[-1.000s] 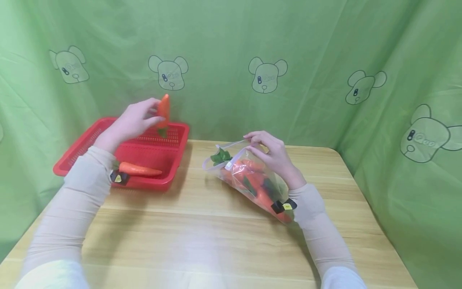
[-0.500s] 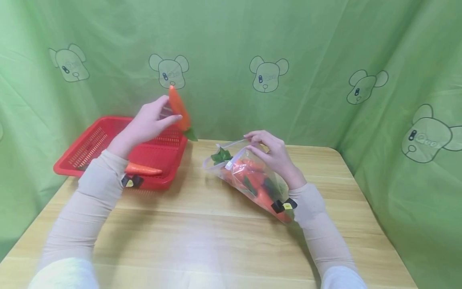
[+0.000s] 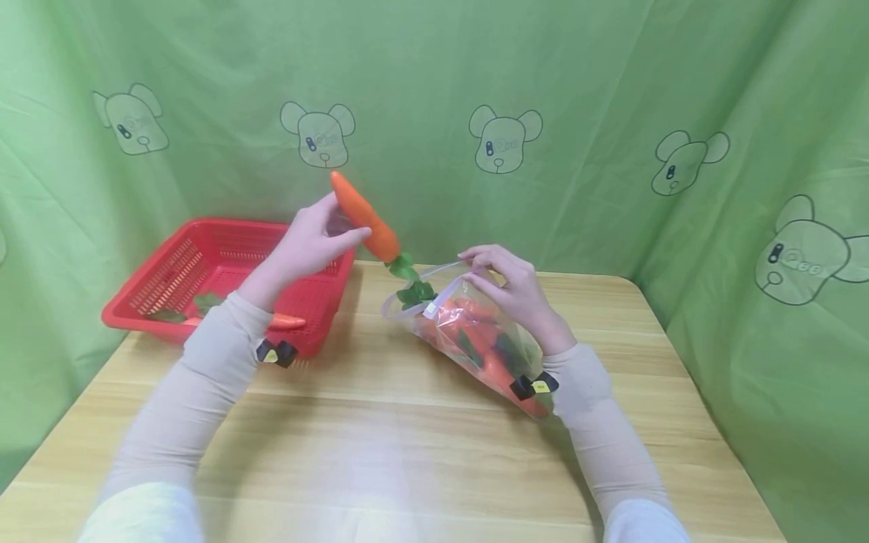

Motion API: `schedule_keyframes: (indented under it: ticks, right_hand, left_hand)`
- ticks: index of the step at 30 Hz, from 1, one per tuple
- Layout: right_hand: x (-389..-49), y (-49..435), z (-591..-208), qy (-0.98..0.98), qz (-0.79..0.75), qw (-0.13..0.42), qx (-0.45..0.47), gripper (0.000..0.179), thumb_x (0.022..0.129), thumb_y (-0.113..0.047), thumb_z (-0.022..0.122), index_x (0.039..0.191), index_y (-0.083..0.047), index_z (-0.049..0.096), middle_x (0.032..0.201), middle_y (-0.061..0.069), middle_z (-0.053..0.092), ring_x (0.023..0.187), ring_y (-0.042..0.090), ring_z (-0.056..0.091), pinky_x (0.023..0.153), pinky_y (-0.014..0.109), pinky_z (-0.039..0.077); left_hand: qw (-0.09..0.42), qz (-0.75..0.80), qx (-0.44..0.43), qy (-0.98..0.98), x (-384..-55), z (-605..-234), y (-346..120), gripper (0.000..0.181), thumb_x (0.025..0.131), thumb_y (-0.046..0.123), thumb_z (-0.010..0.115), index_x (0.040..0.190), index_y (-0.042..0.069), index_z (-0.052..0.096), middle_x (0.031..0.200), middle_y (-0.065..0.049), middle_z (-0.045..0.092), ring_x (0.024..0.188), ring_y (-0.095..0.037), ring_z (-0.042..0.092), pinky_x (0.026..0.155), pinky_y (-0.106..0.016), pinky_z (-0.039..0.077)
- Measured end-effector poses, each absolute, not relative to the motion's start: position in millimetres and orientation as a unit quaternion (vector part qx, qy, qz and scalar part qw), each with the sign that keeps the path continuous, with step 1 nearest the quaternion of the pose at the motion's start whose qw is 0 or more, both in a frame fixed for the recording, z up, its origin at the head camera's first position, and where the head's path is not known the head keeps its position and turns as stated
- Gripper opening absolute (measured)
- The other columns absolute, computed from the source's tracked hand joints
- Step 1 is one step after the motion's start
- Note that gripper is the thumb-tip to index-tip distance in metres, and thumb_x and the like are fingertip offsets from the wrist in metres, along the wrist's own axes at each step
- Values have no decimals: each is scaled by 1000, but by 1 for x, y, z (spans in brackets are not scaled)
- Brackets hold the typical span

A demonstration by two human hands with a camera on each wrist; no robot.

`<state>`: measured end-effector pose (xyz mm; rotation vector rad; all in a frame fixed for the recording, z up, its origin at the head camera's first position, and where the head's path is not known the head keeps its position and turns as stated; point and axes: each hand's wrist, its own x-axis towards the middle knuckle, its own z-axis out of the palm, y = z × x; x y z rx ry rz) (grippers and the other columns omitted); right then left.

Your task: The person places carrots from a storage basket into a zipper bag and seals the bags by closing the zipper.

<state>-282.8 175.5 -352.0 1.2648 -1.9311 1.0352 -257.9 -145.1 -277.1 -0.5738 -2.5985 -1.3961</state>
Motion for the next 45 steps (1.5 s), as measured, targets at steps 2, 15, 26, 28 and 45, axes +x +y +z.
schedule_keyframes:
  ticks: [2, 15, 26, 28, 45]
  right_hand:
    - [-283, 175, -352, -727, 390, 302, 477, 19, 76, 12, 73, 86, 1, 63, 104, 17, 71, 98, 28, 67, 91, 15, 52]
    - [-284, 175, -353, -724, 389, 306, 480, 19, 75, 12, 74, 86, 1, 63, 102, 19, 70, 97, 28, 67, 90, 16, 53]
    - [-281, 174, -350, -729, 393, 297, 476, 19, 76, 11, 74, 87, 1, 63, 103, 20, 70, 100, 25, 67, 92, 16, 52]
    - [-281, 174, -350, -729, 393, 296, 476, 19, 76, 12, 74, 87, 1, 63, 103, 21, 70, 100, 26, 66, 92, 15, 52]
    - [-283, 176, -353, -731, 393, 297, 472, 18, 76, 13, 72, 88, 2, 63, 104, 21, 69, 100, 24, 66, 93, 16, 52]
  left_hand:
    - [58, -475, -191, -857, -258, -280, -140, 50, 91, 24, 66, 136, 10, 47, 128, -10, 63, 115, -25, 64, 98, -42, 53]
    - [-23, -523, -213, -825, -265, -302, -109, 39, 87, 16, 71, 122, 8, 56, 117, -11, 65, 111, -24, 65, 97, -39, 53]
    - [-75, -510, -223, -828, -264, -311, -91, 34, 87, 21, 69, 118, 12, 58, 114, -7, 66, 110, -21, 65, 99, -40, 52]
    - [-81, -502, -232, -830, -265, -315, -88, 33, 88, 21, 70, 117, 12, 58, 113, -6, 66, 111, -20, 65, 99, -39, 52]
    - [-91, -509, -151, -843, -269, -314, -98, 44, 87, 19, 73, 126, 7, 56, 107, -14, 67, 90, -23, 68, 84, -36, 58]
